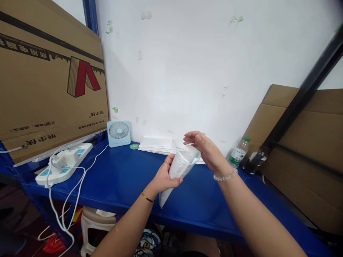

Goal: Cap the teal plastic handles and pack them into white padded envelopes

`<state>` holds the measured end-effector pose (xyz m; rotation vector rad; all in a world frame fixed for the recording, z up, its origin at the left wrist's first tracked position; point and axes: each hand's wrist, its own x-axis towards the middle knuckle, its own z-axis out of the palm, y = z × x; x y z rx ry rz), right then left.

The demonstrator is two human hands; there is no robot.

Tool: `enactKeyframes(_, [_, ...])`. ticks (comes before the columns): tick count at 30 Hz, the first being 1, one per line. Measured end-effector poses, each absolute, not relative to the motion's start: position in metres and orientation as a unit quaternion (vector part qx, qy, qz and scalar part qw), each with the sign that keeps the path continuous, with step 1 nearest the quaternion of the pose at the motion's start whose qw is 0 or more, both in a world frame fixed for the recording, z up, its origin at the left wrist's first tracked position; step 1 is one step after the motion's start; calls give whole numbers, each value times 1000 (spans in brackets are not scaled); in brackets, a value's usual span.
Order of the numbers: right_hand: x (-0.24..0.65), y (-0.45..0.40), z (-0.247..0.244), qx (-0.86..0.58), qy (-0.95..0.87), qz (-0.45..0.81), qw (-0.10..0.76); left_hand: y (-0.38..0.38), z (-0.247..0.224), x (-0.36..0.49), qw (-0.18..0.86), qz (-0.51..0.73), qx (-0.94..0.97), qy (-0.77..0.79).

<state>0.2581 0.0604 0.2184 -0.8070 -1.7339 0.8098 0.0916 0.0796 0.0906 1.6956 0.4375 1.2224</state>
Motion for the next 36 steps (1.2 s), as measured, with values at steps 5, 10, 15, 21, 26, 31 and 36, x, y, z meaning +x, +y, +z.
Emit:
enactKeyframes(5, [269, 53, 230, -294, -829, 252, 403, 84, 87, 84, 517, 501, 682, 130])
enactKeyframes(10, [281, 50, 241, -264, -906, 156, 291, 86, 92, 75, 590, 474, 651, 55])
enactKeyframes(15, [281, 52, 255, -303, -887, 15, 348, 84, 102, 66, 609, 479, 630, 47])
enactKeyframes(21, [272, 57, 251, -366, -888, 8, 280, 78, 100, 80, 605, 430, 653, 149])
enactKeyframes(26, [265, 60, 232, -395, -836, -192, 329, 83, 90, 86, 559, 473, 638, 238])
enactKeyframes(31, [265, 72, 222, -426, -884, -63, 182, 107, 99, 68, 492, 478, 681, 257])
enactKeyframes(36, [260, 134, 202, -477, -755, 229, 388, 158, 105, 27, 253, 689, 559, 386])
